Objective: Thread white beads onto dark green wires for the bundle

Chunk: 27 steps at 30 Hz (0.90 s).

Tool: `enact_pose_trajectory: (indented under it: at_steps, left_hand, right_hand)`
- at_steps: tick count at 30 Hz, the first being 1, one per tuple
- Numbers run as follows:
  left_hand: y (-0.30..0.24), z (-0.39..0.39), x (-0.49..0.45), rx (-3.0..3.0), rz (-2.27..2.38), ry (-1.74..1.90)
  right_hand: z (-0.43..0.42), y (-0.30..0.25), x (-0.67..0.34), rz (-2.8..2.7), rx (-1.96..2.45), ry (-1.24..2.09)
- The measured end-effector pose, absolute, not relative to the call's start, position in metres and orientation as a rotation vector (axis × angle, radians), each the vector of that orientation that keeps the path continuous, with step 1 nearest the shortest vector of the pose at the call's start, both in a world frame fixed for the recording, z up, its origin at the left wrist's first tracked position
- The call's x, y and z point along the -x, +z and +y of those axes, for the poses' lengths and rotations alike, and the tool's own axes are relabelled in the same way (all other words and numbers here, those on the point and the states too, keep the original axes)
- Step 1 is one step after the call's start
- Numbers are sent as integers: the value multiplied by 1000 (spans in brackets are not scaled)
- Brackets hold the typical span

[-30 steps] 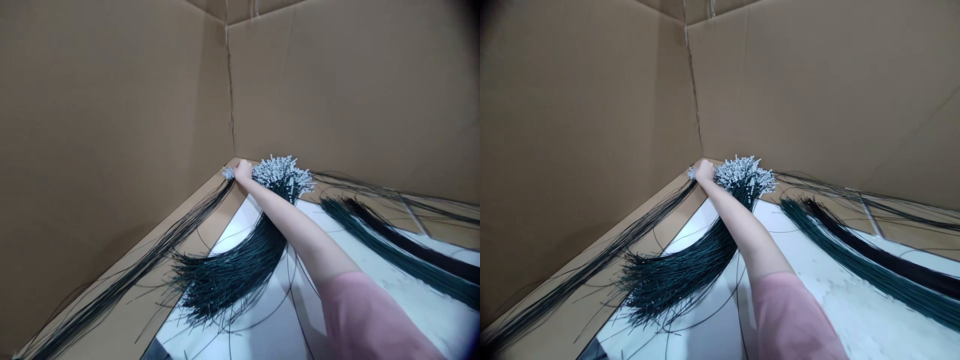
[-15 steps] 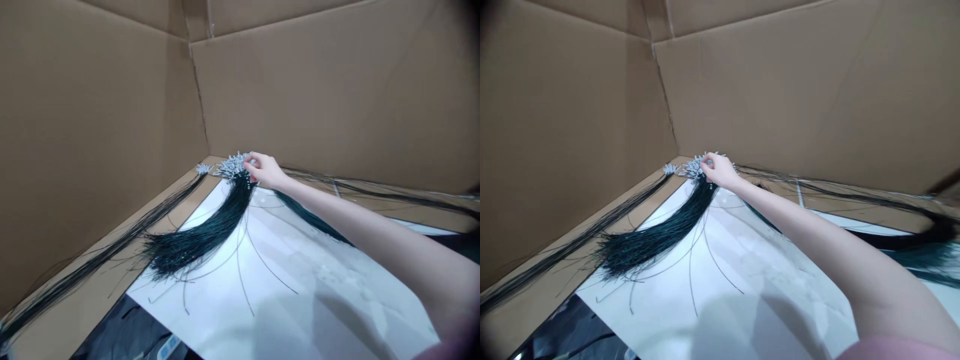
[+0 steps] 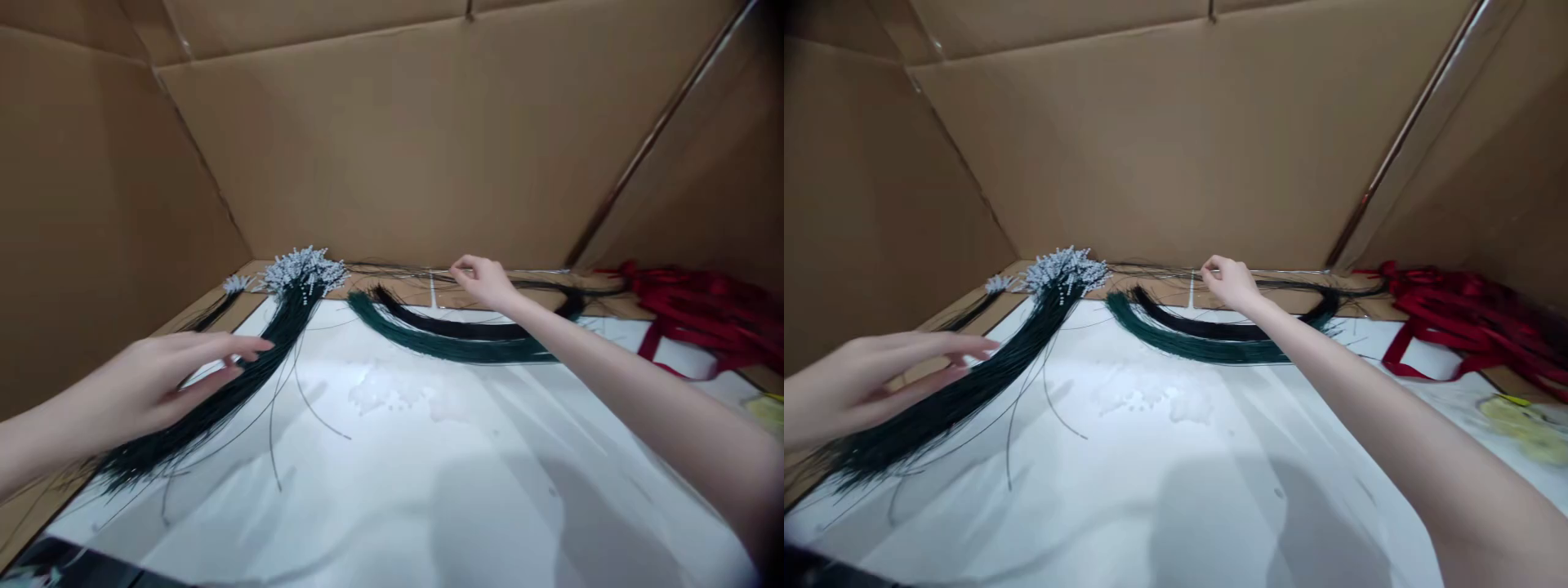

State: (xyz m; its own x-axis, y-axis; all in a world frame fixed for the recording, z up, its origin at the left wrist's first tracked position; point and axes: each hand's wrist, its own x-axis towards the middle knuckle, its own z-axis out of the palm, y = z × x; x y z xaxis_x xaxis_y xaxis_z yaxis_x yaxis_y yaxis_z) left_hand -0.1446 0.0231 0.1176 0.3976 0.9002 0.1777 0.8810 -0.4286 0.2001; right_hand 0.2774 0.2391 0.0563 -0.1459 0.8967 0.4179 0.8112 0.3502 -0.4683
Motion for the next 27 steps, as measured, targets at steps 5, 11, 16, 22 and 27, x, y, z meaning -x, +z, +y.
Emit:
enact_pose_trajectory:
  at_steps: [5,11,16,22,27]
  left_hand:
    - [92,137,64,-2805,1329,116]
    - [58,242,-3,-2889,1182,110]
    - [38,296,-38,-2905,1147,113]
    - [25,317,-54,-2838,1093,144]
    - [29,319,-57,-2716,1077,246]
  right_hand:
    - [263,38,-292,-2056,1499,148]
    - [285,21,-300,-2214,1433,159]
    - [294,21,-307,-2335,1314,259]
    - [297,23,-307,-2464,1162,287]
    - [304,14,-294,-2442,1081,172]
